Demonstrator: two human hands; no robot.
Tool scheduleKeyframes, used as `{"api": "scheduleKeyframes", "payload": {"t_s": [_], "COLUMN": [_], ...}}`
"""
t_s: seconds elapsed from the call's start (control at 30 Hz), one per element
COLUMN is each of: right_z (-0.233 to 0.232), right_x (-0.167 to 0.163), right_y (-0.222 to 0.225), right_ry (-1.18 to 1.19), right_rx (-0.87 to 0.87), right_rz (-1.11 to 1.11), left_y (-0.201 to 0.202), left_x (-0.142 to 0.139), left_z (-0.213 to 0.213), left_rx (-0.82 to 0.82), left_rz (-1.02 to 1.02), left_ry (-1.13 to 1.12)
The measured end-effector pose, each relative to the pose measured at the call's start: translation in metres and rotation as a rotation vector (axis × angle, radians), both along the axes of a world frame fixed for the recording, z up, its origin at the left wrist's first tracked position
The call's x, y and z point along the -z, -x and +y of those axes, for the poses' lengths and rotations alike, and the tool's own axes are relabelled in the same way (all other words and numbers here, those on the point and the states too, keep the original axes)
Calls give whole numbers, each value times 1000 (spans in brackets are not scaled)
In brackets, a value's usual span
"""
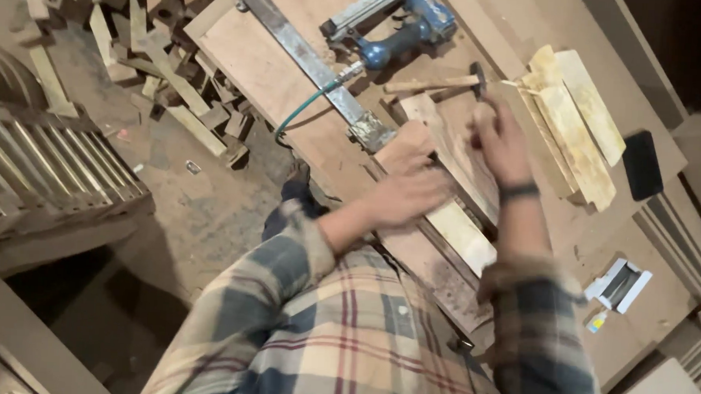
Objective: The person applies glue to a small wooden piece, places it into a jig, and uses a hammer to tap it flush. They then use a nail gun to fasten the piece and repeat the process with another piece, assembling small wooden frames.
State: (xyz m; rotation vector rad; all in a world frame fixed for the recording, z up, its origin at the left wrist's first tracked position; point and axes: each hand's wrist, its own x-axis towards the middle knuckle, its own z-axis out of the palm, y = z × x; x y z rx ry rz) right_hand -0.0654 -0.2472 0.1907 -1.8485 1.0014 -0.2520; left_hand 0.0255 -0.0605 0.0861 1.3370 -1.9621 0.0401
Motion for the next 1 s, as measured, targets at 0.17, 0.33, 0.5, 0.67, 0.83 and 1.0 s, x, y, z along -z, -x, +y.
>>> {"api": "scheduleKeyframes", "payload": {"t_s": [0.17,0.33,0.5,0.67,0.83,1.0], "right_z": [-12,-14,-11,63,64,32], "right_x": [37,49,22,2,-4,9], "right_y": [-111,-101,38,165,192,167], "right_ry": [122,36,-679,-521,-366,-556], "right_rx": [-49,156,518,269,213,211], "right_rz": [366,316,-348,-91,219,161], "left_y": [-83,-92,-89,-88,-79,-81], "left_x": [4,-2,-1,2,-2,-3], "left_z": [26,23,25,24,24,18], "left_rx": [-262,-235,-219,-247,-254,-207], "left_rz": [88,114,62,10,64,29], "left_ry": [-261,-242,-183,-132,-247,-304]}}
